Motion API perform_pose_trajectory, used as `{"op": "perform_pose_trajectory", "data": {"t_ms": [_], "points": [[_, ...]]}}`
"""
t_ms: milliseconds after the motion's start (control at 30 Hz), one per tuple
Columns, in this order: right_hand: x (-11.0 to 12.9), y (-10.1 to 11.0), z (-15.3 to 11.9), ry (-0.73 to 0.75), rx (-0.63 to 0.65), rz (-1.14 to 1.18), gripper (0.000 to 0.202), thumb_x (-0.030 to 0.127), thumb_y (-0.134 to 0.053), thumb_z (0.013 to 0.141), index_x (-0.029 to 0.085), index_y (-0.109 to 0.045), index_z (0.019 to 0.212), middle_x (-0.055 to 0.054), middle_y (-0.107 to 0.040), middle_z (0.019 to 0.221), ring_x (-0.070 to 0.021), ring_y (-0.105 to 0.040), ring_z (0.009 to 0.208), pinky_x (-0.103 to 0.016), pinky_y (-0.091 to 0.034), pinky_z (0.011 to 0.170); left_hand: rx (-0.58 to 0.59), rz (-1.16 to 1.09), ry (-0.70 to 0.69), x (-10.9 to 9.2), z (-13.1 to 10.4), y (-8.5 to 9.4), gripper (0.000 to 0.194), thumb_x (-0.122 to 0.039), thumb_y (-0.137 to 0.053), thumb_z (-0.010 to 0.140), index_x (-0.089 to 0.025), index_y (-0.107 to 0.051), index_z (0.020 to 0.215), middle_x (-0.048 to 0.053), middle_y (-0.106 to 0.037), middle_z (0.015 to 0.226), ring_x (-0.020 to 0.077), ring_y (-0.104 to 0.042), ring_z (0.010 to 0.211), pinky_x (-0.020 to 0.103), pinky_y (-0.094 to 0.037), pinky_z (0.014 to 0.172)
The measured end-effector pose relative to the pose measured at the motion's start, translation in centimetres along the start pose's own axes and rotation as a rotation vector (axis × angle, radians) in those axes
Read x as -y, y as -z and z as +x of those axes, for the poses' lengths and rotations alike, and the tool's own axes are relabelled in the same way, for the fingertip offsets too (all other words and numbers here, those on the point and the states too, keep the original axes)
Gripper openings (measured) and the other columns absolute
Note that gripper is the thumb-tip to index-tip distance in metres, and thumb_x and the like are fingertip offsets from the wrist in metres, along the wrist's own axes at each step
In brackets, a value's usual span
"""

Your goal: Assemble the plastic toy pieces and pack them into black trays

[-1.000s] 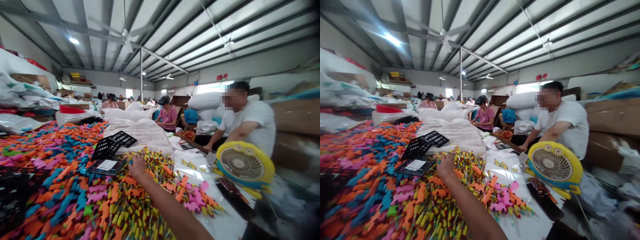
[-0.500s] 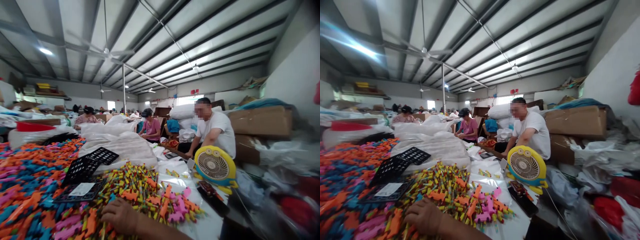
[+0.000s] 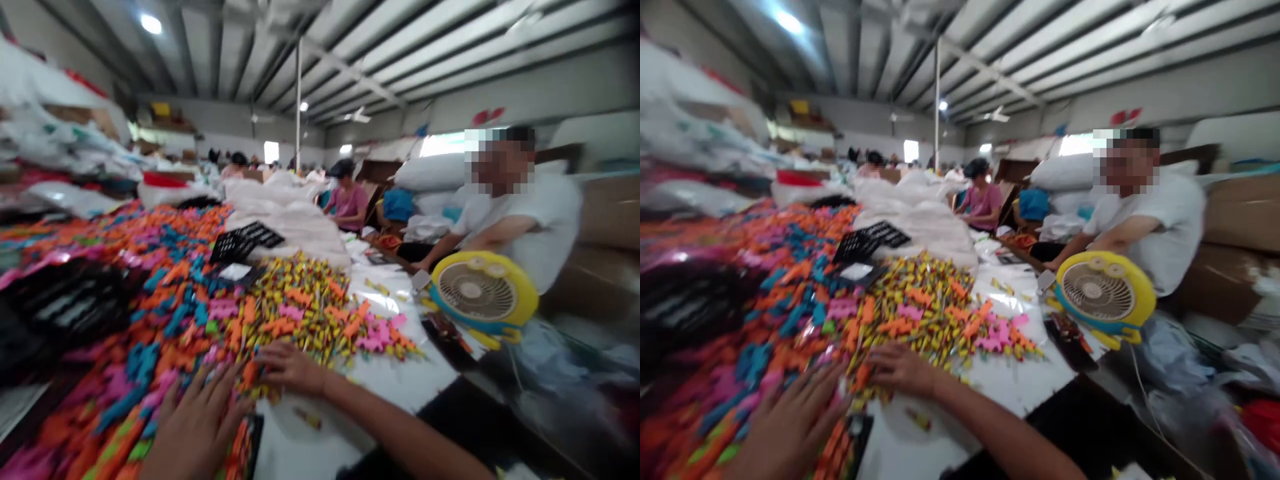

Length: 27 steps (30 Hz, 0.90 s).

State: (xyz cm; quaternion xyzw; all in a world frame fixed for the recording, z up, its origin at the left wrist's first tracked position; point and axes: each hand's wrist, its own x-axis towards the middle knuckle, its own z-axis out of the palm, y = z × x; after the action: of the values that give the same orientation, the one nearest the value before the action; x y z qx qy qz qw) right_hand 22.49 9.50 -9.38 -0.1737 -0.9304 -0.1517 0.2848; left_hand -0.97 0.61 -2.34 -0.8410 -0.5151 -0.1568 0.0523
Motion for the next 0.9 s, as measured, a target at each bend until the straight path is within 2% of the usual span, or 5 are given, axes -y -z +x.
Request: {"op": "perform_pose_trajectory", "data": {"t_ms": [233, 333, 400, 667, 900], "points": [[4.1, 1.2, -6.0, -0.535, -0.183, 0.145, 0.027, 0.012, -0.055, 0.089, 0.026, -0.066, 0.11, -0.006, -0.059, 0.13, -0.0233, -0.043, 0.126, -0.045, -0.039, 0.103, 0.059, 0.015, 0.147, -1.5, 0.6, 0.7, 0.059, -0.063, -0.032, 0.09, -0.032, -0.042, 0.139, 0.003, -0.053, 0.142, 0.0277, -0.041, 0.135, 0.056, -0.016, 0.115], [5.7, 1.2, -6.9, -0.701, -0.295, 0.207, 0.036, 0.005, -0.05, 0.087, 0.025, -0.063, 0.115, -0.007, -0.063, 0.114, -0.0218, -0.052, 0.11, -0.041, -0.045, 0.094, 0.079, 0.009, 0.149, -1.8, 0.6, 1.0, 0.062, -0.065, -0.029, 0.09, -0.031, -0.043, 0.139, 0.004, -0.052, 0.142, 0.0278, -0.04, 0.136, 0.057, -0.014, 0.115], [6.1, 1.0, -6.5, -0.735, -0.268, 0.22, 0.038, 0.004, -0.047, 0.087, 0.023, -0.062, 0.116, -0.007, -0.063, 0.104, -0.0204, -0.054, 0.1, -0.036, -0.048, 0.087, 0.094, 0.01, 0.142, -1.8, 0.6, 1.2, 0.062, -0.065, -0.028, 0.09, -0.03, -0.043, 0.139, 0.005, -0.051, 0.143, 0.0279, -0.039, 0.137, 0.057, -0.013, 0.115], [3.3, 1.5, -3.6, -0.822, 0.043, 0.068, 0.024, 0.013, -0.049, 0.09, 0.018, -0.067, 0.105, -0.007, -0.057, 0.091, -0.0194, -0.049, 0.086, -0.031, -0.043, 0.077, 0.147, 0.033, 0.13, -2.0, 0.8, 1.5, 0.062, -0.062, -0.027, 0.092, -0.027, -0.039, 0.142, 0.005, -0.05, 0.144, 0.0281, -0.036, 0.138, 0.057, -0.011, 0.115], [1.3, 4.5, -3.3, -0.967, 0.007, -0.048, 0.033, 0.014, -0.054, 0.086, 0.014, -0.058, 0.119, -0.012, -0.056, 0.105, -0.0259, -0.049, 0.102, -0.04, -0.042, 0.09, 0.121, 0.022, 0.128, -1.9, 0.7, 1.3, 0.063, -0.064, -0.026, 0.091, -0.028, -0.04, 0.141, 0.005, -0.051, 0.143, 0.0287, -0.037, 0.137, 0.056, -0.011, 0.115]]}}
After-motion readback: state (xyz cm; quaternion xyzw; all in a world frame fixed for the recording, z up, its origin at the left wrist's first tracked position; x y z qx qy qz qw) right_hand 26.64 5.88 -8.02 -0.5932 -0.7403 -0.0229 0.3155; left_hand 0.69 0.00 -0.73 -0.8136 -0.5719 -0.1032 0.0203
